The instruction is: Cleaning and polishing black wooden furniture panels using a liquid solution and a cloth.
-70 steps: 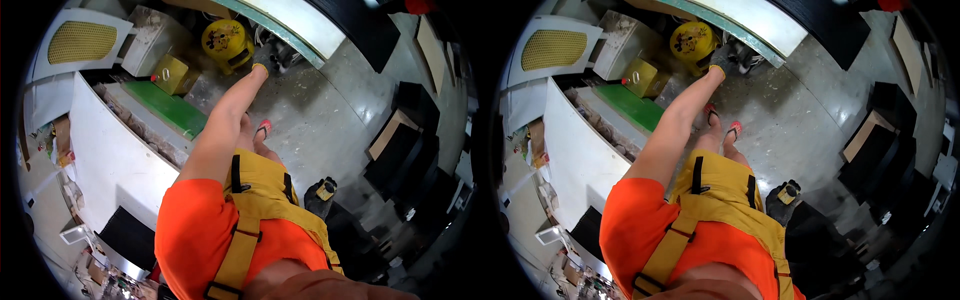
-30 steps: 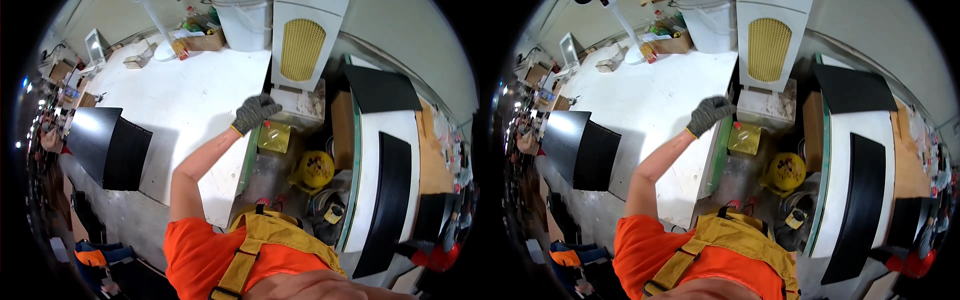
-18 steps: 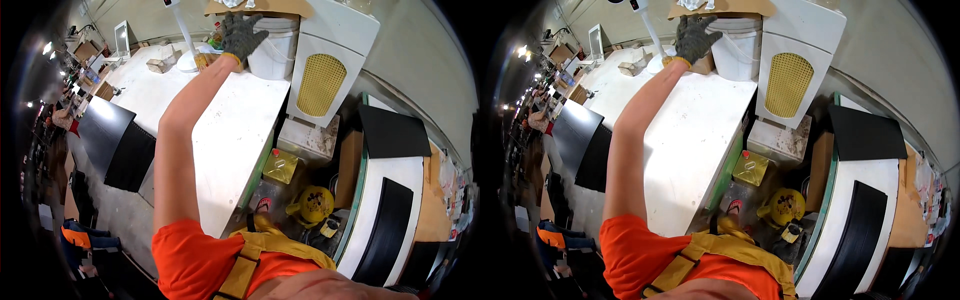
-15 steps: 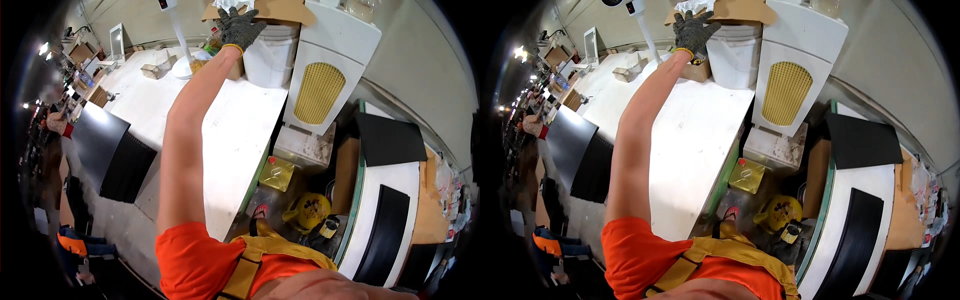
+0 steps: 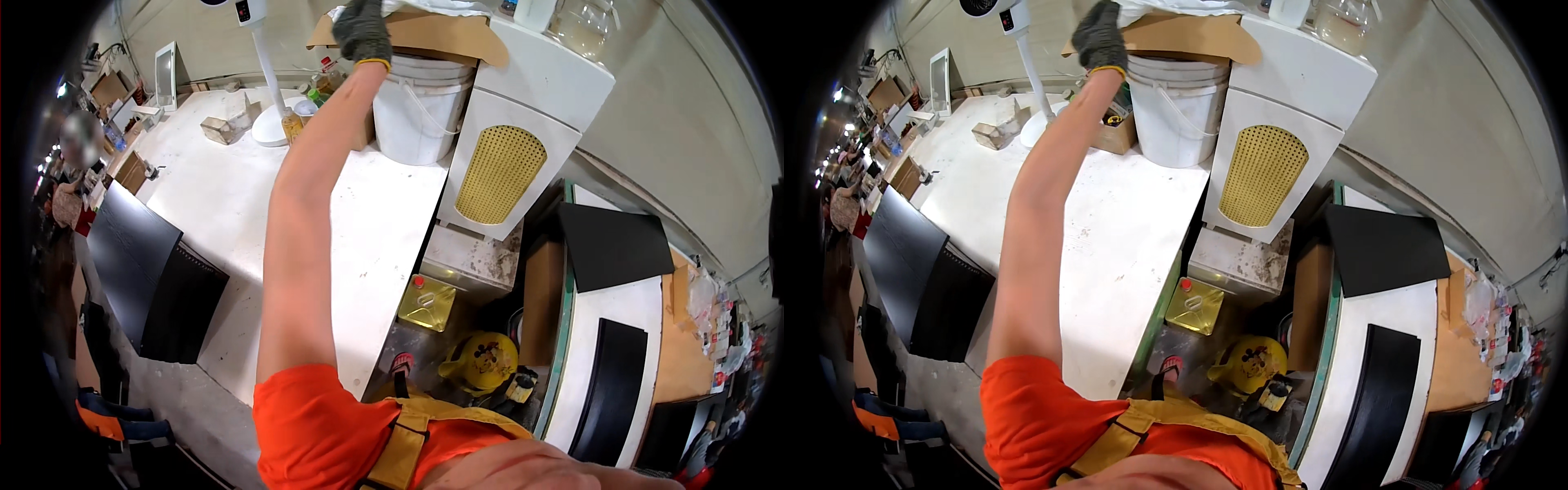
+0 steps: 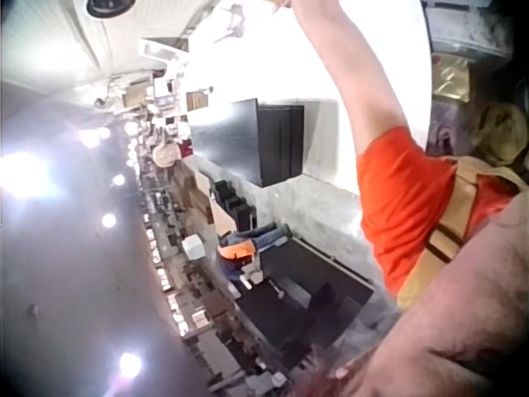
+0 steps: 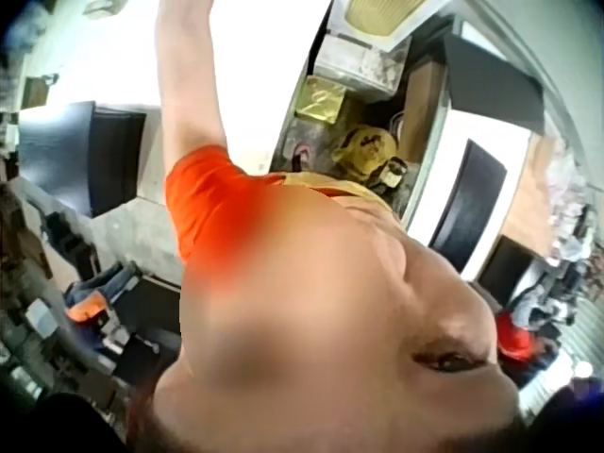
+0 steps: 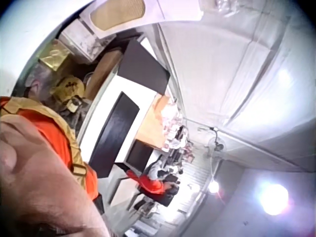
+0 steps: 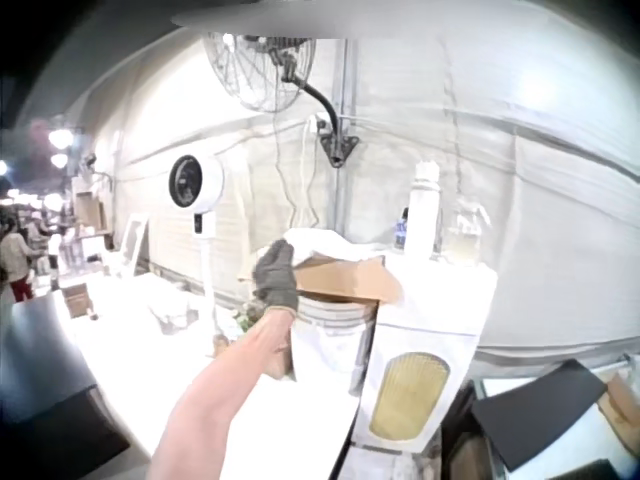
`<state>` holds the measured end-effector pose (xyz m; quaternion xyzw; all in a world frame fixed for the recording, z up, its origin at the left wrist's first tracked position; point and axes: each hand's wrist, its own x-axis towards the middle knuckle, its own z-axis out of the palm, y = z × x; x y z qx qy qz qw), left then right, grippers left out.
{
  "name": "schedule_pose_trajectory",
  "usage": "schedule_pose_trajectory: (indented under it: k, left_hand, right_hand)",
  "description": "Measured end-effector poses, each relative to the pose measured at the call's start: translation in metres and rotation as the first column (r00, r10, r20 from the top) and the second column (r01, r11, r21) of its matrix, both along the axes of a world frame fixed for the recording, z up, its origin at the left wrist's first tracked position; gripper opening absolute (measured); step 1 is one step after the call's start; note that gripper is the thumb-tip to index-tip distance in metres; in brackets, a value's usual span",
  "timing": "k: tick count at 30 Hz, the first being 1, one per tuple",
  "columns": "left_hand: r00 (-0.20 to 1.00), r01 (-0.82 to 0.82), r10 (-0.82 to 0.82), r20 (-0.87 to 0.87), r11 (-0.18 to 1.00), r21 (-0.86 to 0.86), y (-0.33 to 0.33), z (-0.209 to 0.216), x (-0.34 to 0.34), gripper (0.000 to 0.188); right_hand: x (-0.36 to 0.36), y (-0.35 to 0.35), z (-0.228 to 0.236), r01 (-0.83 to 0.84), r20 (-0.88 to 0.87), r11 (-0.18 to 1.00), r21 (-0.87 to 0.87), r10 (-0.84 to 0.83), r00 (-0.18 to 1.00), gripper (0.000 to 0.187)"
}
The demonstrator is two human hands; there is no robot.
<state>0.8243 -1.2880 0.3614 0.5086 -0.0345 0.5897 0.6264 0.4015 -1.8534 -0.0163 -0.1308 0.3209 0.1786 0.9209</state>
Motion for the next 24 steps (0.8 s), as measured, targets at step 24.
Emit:
schedule_pose_trajectory:
  k: [24]
  left_hand:
    - [0.760, -0.554, 0.487, -0.430, 0.832, -0.037, -0.055, -0.158, -0.727, 0.039]
  right_hand:
    - [-0.035, 0.038, -0.059, -0.468, 0.205, 0.823, 0.322, 0.422, 0.883, 0.039]
